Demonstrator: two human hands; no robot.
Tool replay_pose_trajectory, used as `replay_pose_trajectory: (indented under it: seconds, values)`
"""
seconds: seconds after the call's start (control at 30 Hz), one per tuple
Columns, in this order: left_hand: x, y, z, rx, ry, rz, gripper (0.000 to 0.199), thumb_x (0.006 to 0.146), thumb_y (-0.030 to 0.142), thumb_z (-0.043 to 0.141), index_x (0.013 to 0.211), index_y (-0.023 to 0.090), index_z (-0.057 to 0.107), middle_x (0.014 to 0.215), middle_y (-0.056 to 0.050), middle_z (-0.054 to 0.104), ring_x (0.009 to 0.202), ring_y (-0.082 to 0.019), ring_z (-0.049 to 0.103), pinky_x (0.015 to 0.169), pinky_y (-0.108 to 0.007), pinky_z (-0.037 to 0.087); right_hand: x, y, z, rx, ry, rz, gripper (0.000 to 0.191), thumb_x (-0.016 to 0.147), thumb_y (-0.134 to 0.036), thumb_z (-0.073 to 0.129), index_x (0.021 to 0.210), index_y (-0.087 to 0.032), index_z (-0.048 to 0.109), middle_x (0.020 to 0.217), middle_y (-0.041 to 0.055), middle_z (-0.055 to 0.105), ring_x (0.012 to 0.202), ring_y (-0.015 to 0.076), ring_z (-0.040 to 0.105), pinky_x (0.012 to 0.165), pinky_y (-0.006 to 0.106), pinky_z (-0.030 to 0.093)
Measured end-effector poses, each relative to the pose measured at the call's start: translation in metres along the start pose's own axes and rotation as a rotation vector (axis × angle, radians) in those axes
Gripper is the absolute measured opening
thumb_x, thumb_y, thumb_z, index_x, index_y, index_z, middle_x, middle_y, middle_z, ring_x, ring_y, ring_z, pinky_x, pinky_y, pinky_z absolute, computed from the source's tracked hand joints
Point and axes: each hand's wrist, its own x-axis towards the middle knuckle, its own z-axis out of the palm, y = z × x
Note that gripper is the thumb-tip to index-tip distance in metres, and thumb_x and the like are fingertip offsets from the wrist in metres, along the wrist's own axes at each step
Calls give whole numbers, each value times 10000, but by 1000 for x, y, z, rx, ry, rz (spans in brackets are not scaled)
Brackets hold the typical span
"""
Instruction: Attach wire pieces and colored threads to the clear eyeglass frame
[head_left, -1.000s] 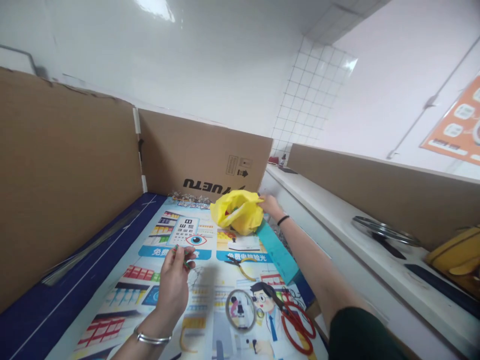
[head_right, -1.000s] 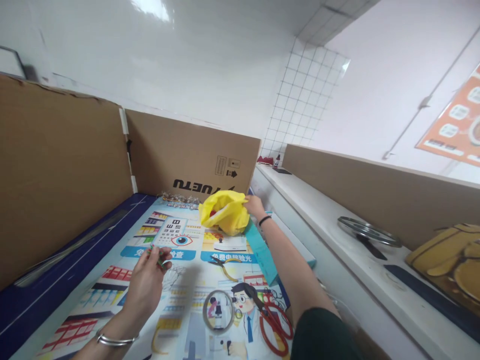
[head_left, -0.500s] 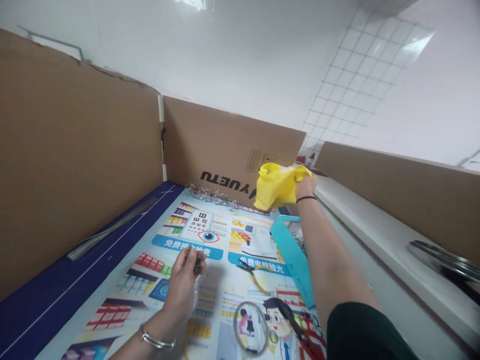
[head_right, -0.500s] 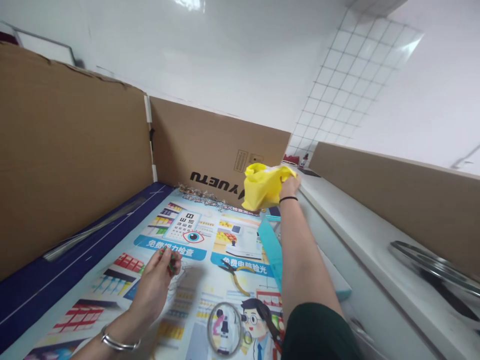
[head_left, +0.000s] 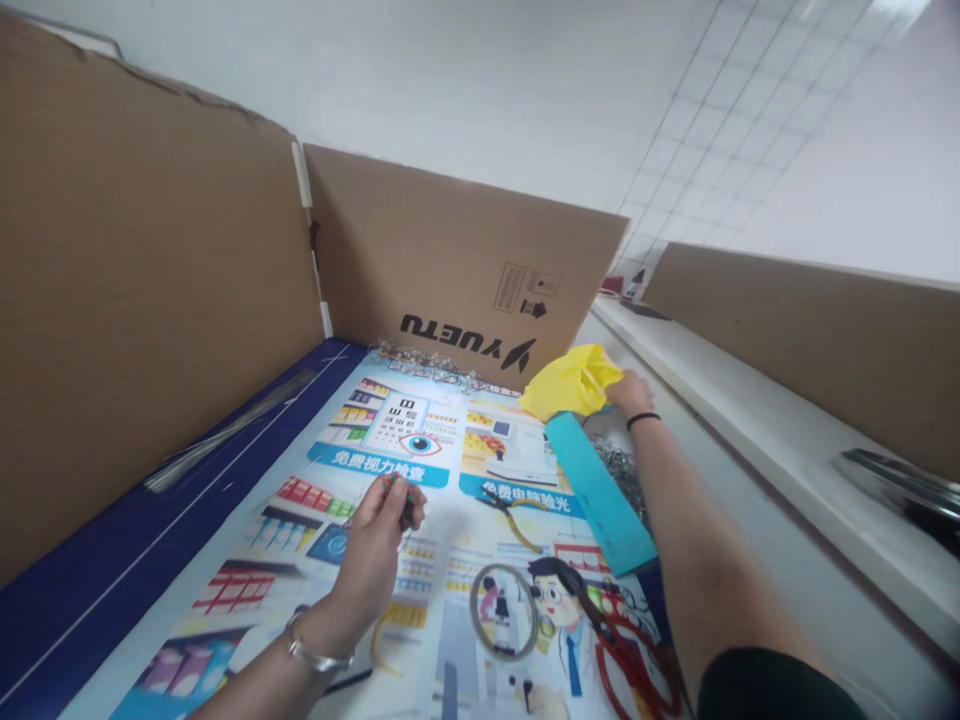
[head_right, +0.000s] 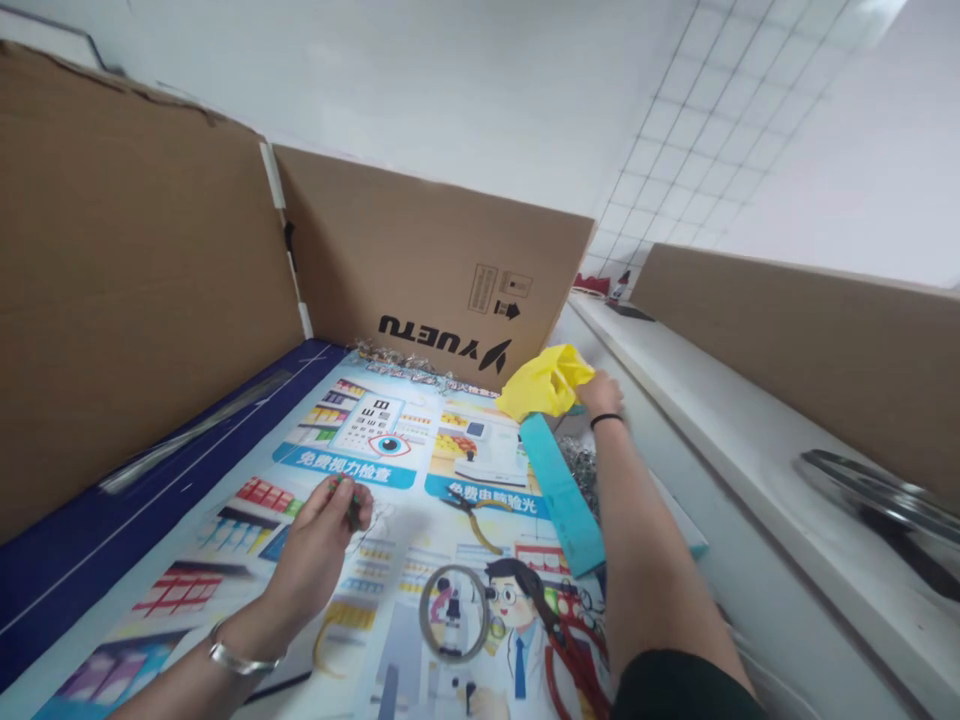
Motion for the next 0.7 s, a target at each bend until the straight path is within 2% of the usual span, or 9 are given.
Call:
replay_pose_trajectory:
  seconds: [0.07,0.13,0.2,0.27,0.33,0.43,0.53,0.6,0.7]
  values:
    - [1,1,-1,-3,-29,-6,244,807,405,606,755,184,516,694,15,549,602,-97,488,588,-228,399,-3,-7,-14,8,123,79,406,781,-160,537,1176,-73,501,1305,266,384,1219,377,365,922,570,345]
    - [3,2,-2,29,-64,-26,244,816,407,590,762,178,526,718,9,558,615,-96,492,601,-229,399,-9,-21,-28,33,232,67,506,757,-109,476,1261,-120,427,1444,224,194,1317,362,201,991,595,239]
    - [4,3,-4,80,-94,-35,241,818,410,582,774,177,539,739,9,569,630,-96,496,630,-233,404,-23,-39,-38,203,280,-139,532,720,-78,445,1250,-124,443,1462,200,195,1342,350,144,1014,624,160]
    - [5,6,-5,176,-142,-15,229,821,402,569,785,176,563,761,6,583,663,-102,504,665,-238,401,-49,-60,-44,260,154,-310,440,710,-98,463,1139,-137,546,1351,162,420,1299,309,282,1031,560,225]
    - [5,11,-5,297,-199,30,226,818,388,563,769,169,591,751,3,587,696,-114,504,684,-238,389,-88,-78,-45,303,-45,-466,265,733,-142,497,952,-157,646,1079,101,634,1081,246,531,964,427,382]
    - [5,21,-3,461,-275,65,219,781,373,589,739,160,619,738,-2,597,715,-129,501,672,-238,372,-161,-92,-39,370,-337,-651,157,772,-264,549,802,-198,688,764,13,688,716,155,629,697,271,500]
    - [2,30,0,569,-335,60,235,750,381,596,729,151,641,703,-1,595,659,-127,476,614,-239,349,-231,-92,-32,517,-634,-754,241,835,-350,504,820,-193,686,695,5,669,627,124,613,576,219,479]
    - [0,33,1,594,-372,70,237,734,381,600,724,147,640,666,10,573,632,-120,456,594,-236,337,-266,-86,-29,663,-819,-740,287,841,-412,506,907,-188,673,762,21,669,674,131,615,570,219,475]
    - [-7,31,0,635,-504,82,193,711,331,606,671,143,624,621,26,544,609,-105,435,585,-229,323,-299,-74,-23,838,-891,-581,347,792,-462,573,968,-169,636,783,33,649,692,137,612,573,227,476]
